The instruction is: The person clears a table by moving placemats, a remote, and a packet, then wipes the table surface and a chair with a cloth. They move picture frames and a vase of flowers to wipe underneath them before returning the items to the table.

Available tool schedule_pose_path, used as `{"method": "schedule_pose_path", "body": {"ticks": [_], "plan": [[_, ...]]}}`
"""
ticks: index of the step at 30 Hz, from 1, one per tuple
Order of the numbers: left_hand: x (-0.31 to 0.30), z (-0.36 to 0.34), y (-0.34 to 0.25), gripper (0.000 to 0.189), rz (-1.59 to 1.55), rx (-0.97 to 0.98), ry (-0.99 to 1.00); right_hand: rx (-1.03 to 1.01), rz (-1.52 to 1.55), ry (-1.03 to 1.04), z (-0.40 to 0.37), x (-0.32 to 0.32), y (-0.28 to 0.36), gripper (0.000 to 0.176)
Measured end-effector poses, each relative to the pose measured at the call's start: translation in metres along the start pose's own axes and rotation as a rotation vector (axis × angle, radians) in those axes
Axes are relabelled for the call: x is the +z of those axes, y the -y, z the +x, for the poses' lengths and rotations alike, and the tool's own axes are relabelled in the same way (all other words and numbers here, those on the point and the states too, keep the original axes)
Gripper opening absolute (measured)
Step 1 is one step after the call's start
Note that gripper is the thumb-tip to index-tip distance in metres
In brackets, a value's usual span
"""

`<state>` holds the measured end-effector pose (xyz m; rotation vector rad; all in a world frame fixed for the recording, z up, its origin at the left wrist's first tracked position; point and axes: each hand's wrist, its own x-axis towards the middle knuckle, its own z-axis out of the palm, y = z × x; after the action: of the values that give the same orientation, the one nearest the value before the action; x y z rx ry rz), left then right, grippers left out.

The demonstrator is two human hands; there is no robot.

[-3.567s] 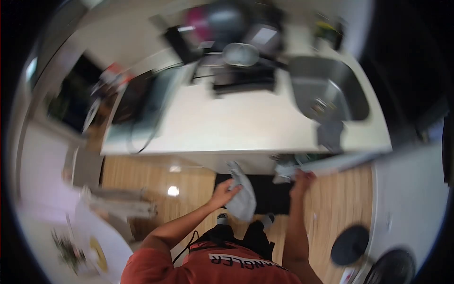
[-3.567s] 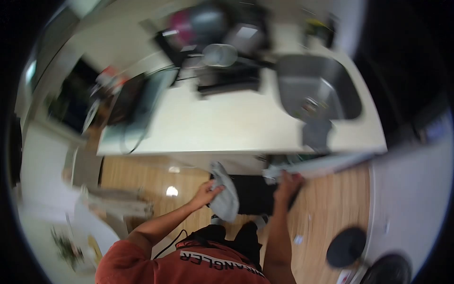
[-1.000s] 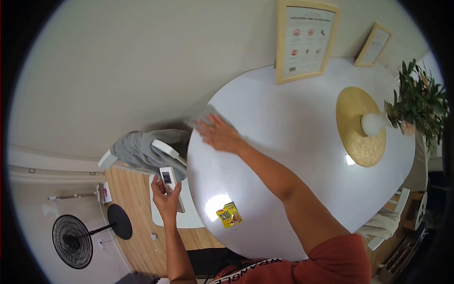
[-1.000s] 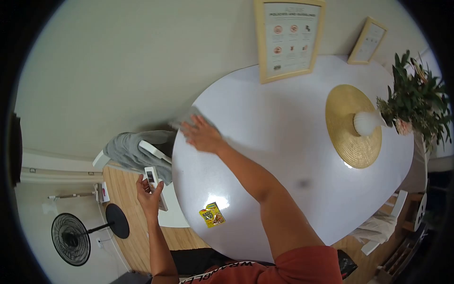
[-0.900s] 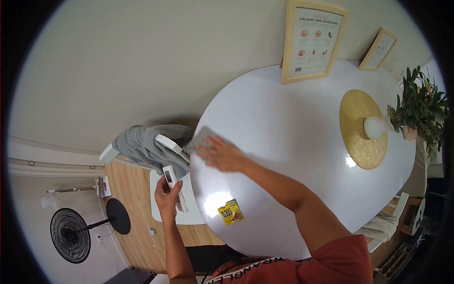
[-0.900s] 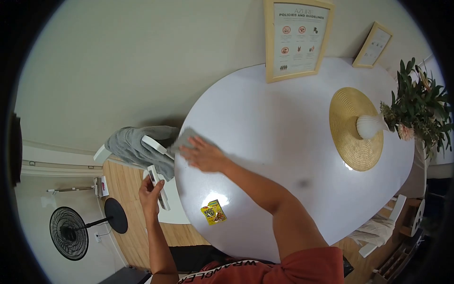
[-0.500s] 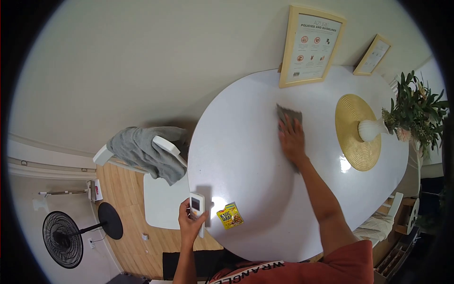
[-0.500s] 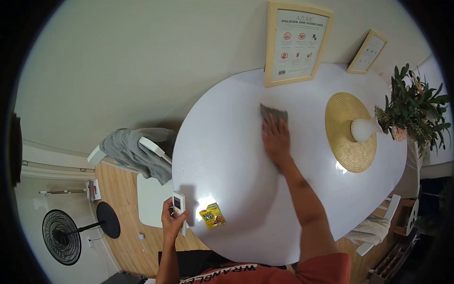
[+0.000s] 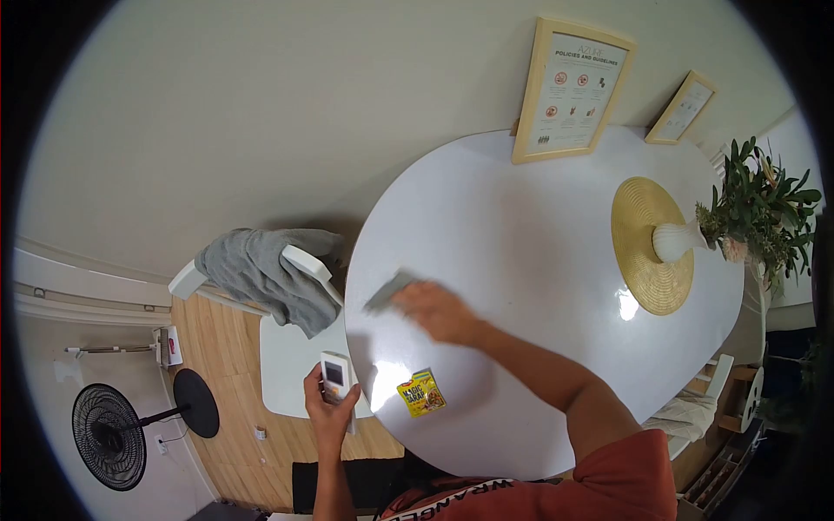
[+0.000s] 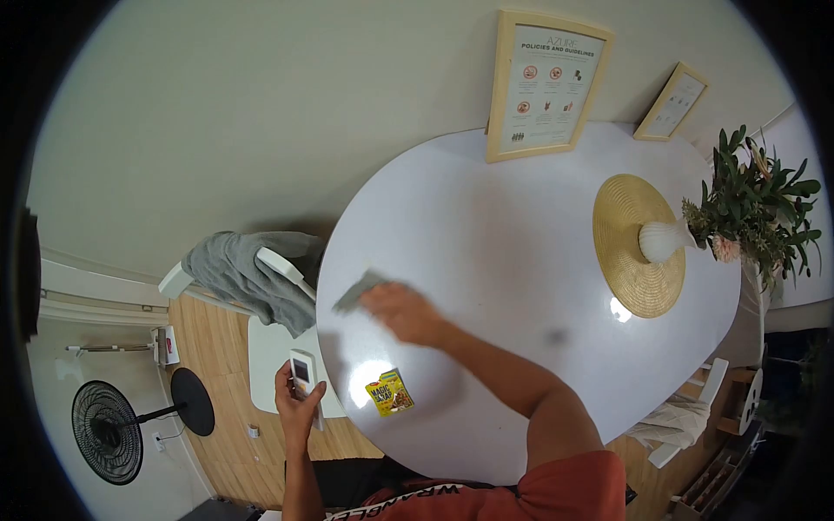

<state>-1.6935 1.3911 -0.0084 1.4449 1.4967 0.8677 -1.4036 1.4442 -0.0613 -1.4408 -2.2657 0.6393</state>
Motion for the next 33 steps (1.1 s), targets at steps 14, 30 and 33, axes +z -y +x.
{"method": "schedule_pose_path", "body": {"ticks": [14, 30, 33], "plan": [[-0.013, -0.022, 0.031, 0.064, 0.039, -0.009, -0.034, 0.324, -0.284, -0.618, 0.016, -0.060, -0.132, 0.029], [-0.001, 0.000, 0.020, 0.066, 0.035, 0.046, -0.071, -0.114, -0.223, -0.578, 0.050, -0.032, -0.113, 0.019], [0.003, 0.011, 0.009, 0.067, 0.002, 0.065, -0.081, -0.110, -0.110, -0.227, 0.053, -0.003, -0.019, 0.020]]}}
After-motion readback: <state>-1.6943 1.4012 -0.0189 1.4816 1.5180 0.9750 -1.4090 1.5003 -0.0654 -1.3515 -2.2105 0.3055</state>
